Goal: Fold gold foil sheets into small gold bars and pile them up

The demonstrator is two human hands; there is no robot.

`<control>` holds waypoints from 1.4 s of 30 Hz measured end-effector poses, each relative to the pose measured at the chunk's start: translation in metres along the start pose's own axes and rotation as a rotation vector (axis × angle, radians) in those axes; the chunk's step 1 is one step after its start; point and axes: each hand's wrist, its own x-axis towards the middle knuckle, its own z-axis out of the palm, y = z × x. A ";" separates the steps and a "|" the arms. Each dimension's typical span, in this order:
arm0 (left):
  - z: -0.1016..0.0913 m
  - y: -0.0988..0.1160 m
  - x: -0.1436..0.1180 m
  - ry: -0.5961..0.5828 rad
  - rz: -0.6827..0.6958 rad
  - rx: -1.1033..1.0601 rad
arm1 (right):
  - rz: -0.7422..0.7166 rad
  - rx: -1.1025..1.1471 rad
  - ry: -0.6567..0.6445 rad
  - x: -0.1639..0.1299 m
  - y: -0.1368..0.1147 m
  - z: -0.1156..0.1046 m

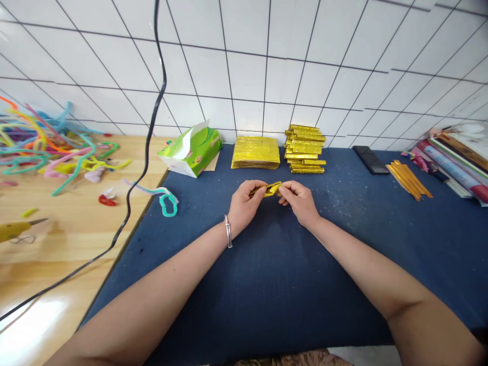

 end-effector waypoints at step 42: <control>-0.003 0.013 0.000 -0.069 0.297 0.225 | 0.232 0.215 -0.022 0.006 0.001 -0.008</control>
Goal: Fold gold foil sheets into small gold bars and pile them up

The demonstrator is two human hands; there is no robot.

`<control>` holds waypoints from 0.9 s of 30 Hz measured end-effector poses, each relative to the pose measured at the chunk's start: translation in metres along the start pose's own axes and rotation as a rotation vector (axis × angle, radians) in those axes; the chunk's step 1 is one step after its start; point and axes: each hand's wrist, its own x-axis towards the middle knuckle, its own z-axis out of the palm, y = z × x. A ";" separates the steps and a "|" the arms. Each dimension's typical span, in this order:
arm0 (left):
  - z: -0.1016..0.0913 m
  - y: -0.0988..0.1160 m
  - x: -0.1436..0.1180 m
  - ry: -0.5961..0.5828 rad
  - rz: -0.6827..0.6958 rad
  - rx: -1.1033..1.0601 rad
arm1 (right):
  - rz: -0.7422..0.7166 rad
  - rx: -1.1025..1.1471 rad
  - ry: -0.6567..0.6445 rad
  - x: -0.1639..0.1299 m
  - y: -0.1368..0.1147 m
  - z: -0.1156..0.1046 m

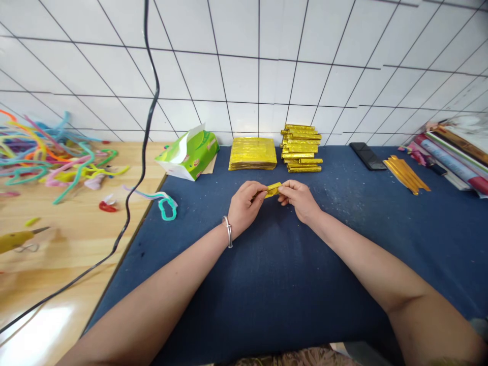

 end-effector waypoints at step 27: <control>0.002 -0.009 0.000 0.057 0.019 -0.012 | 0.051 0.141 -0.032 0.000 -0.002 -0.003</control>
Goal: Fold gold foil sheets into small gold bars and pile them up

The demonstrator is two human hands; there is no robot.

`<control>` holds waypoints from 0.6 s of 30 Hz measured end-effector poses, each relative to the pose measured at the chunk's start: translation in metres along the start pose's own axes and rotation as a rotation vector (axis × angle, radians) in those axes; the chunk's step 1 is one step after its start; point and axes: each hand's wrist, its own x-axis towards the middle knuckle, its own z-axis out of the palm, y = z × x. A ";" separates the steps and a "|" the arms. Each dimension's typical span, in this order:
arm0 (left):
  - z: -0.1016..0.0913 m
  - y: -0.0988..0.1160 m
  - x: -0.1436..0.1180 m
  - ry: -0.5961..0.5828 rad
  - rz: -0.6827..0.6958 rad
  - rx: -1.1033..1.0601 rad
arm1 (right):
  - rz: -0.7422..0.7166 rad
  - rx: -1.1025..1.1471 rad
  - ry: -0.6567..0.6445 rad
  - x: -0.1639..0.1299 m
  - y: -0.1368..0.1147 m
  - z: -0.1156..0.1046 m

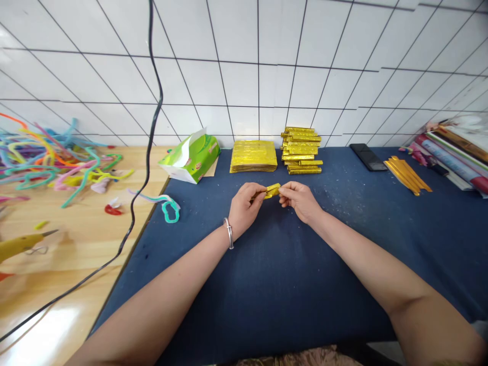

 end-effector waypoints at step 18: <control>0.001 -0.001 0.001 -0.110 0.046 -0.006 | 0.041 0.092 0.060 0.000 -0.001 -0.001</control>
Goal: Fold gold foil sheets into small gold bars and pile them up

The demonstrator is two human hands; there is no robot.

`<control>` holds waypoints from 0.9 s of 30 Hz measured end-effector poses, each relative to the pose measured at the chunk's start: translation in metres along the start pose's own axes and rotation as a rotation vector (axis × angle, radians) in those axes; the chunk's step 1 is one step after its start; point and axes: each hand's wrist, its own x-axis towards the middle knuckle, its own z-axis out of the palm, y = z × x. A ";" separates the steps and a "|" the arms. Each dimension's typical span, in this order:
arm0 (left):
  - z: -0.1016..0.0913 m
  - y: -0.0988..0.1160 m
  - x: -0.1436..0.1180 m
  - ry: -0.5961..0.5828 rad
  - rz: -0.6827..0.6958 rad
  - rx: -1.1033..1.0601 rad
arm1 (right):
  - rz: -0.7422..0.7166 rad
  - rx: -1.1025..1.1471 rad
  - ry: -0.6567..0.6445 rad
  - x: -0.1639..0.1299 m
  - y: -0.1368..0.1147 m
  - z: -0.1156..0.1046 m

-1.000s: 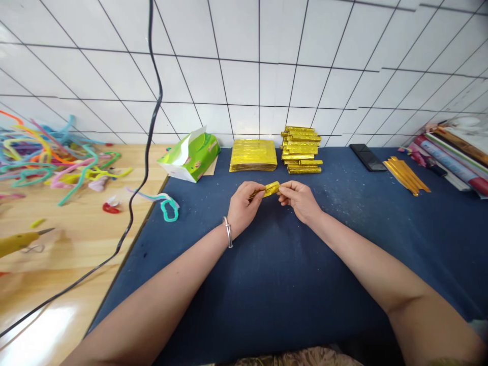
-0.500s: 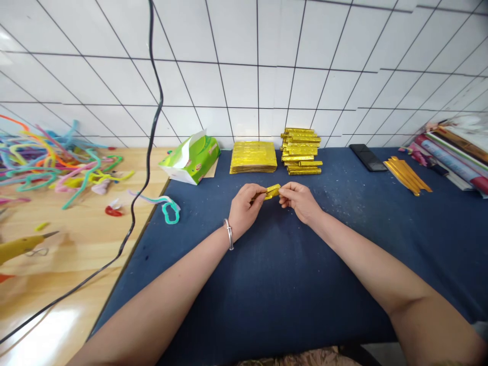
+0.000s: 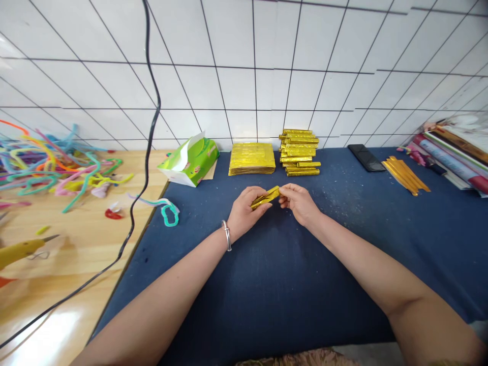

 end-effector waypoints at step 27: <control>-0.004 -0.003 0.000 0.028 0.044 0.040 | -0.034 -0.098 -0.093 -0.003 -0.002 0.001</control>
